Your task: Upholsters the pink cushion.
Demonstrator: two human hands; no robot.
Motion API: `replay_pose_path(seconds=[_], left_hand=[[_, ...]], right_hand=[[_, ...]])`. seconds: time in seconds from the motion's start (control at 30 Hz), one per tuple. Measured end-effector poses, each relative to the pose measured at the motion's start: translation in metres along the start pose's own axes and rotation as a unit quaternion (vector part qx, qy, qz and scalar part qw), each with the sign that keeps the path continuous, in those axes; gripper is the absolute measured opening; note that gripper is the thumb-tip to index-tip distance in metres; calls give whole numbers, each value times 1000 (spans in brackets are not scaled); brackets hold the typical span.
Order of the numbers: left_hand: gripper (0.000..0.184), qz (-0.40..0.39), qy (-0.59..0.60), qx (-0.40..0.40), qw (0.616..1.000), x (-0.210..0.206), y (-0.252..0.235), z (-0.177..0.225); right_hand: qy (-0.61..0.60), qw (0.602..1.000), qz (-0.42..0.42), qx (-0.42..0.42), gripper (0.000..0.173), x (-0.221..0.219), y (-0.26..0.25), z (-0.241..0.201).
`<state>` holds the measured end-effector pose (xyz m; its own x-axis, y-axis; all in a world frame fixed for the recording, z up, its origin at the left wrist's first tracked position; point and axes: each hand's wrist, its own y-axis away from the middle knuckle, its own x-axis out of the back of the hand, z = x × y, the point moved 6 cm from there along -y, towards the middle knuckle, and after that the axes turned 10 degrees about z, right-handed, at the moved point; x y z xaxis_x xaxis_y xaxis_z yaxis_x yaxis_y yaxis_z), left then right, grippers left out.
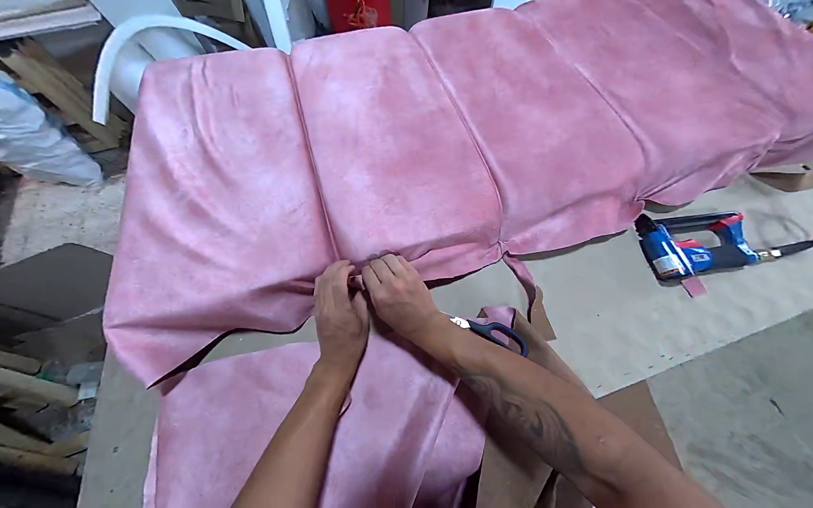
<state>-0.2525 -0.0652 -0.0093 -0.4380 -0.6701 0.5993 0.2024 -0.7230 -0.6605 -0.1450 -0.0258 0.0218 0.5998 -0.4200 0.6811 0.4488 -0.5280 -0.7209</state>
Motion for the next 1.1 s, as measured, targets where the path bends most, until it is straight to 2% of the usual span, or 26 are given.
replay_pose_path(seconds=[0.07, 0.17, 0.27, 0.37, 0.47, 0.6, 0.7, 0.8, 0.9, 0.97, 1.03, 1.1], left_hand=[[27, 45, -11, 25, 999, -4, -7, 1], [23, 45, 2, -3, 999, -5, 1, -6], [24, 3, 10, -53, 999, -5, 4, -17], [20, -45, 2, -98, 994, -1, -13, -22], [19, -108, -2, -130, 986, 1, -29, -18], [22, -153, 5, -135, 979, -2, -26, -22], [19, -179, 7, -129, 975, -3, -19, -21], [16, -192, -11, -134, 972, -4, -24, -19], [19, -229, -22, -93, 969, -12, -11, -22], [23, -285, -18, -67, 956, -7, -26, -23], [26, -348, 20, 34, 937, 6, -30, -21], [34, -303, 74, 214, 926, 28, -10, -20]], right_hand=[[6, 1000, -6, -28, 14, 0, -1, -3], [14, 998, -19, -61, 16, -16, 3, -4], [4, 997, -39, -72, 19, -31, 11, 0], [20, 997, -12, -74, 33, -41, 8, -4], [43, 996, -2, -78, 39, -43, 7, -4], [81, 993, -42, -82, 45, -52, 12, -13], [73, 989, -101, -83, 41, -50, 20, -17], [77, 988, -91, -99, 42, -53, 16, -13], [76, 986, -99, -106, 42, -54, 24, -14], [83, 987, -94, -97, 41, -49, 11, -15], [84, 985, -115, -98, 33, -39, 3, -19], [72, 981, -138, -111, 27, -30, 3, -21]])
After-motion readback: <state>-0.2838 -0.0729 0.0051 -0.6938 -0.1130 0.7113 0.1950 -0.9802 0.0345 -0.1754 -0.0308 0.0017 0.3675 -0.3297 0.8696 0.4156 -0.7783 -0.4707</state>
